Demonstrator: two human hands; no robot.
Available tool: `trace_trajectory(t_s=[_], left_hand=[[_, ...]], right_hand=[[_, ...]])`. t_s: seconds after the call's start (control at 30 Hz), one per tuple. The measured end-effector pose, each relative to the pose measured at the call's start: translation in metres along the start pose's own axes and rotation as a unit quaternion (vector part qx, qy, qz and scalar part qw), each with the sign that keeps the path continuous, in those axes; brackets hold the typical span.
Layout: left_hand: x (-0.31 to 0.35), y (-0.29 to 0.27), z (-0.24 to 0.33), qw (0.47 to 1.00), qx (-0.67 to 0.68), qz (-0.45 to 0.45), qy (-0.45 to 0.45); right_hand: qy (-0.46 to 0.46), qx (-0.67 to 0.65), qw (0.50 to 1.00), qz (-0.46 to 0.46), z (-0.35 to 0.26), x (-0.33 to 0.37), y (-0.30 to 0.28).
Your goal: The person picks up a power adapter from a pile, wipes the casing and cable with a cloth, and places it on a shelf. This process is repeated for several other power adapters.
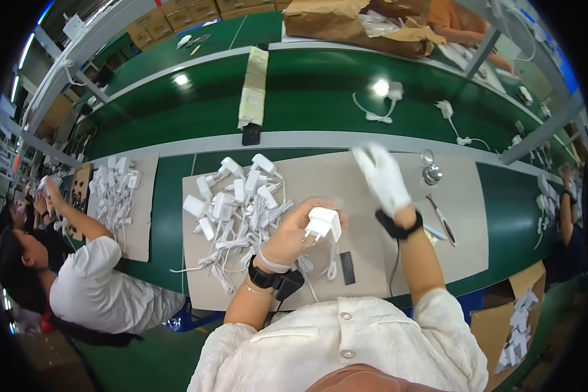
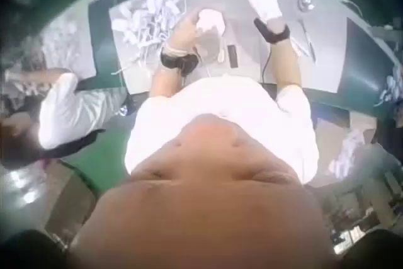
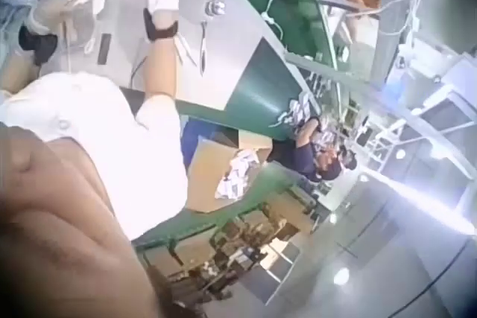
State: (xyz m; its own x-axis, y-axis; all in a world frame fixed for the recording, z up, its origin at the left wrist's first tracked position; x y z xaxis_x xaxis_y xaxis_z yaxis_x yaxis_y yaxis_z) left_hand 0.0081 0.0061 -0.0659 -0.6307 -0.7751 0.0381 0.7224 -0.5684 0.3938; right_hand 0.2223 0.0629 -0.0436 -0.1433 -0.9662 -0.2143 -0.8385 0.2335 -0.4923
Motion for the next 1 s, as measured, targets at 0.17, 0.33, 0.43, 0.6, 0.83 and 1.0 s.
trace_trajectory(t_s=[0.17,0.33,0.43,0.6,0.83,1.0], left_hand=[[0.005,0.001,0.009,0.988,0.115,-0.092,0.047],[-0.003,-0.007,-0.007,0.899,0.409,-0.132,0.087],[-0.003,-0.007,-0.007,0.922,0.369,-0.087,0.074],[-0.004,0.006,0.002,0.944,0.329,-0.008,0.035],[0.004,0.013,0.008,0.971,0.236,0.007,0.032],[0.004,0.018,0.018,0.975,0.218,-0.017,0.048]], right_hand=[[0.044,-0.109,0.982,-0.145,-0.024,0.118,0.005],[0.229,-0.380,0.881,-0.162,-0.048,0.143,0.021],[0.288,-0.400,0.849,-0.192,-0.055,0.143,0.017],[0.304,-0.361,0.855,-0.217,-0.065,0.134,0.007],[0.286,-0.351,0.867,-0.207,-0.055,0.141,0.008],[0.303,-0.398,0.847,-0.183,-0.057,0.141,0.003]])
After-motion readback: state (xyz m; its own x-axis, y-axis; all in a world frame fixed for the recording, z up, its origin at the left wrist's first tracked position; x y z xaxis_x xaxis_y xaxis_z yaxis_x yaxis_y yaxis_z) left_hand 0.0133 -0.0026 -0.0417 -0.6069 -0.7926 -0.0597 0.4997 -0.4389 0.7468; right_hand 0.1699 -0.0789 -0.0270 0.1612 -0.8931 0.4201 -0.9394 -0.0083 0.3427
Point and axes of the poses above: each hand's wrist, its own x-axis away from the middle knuckle, its own y-axis out of the palm, z = x × y, the point moved 1 cm from there along -x, towards the middle knuckle, and after that the axes turned 5 degrees about -x, right-handed, at the moved point
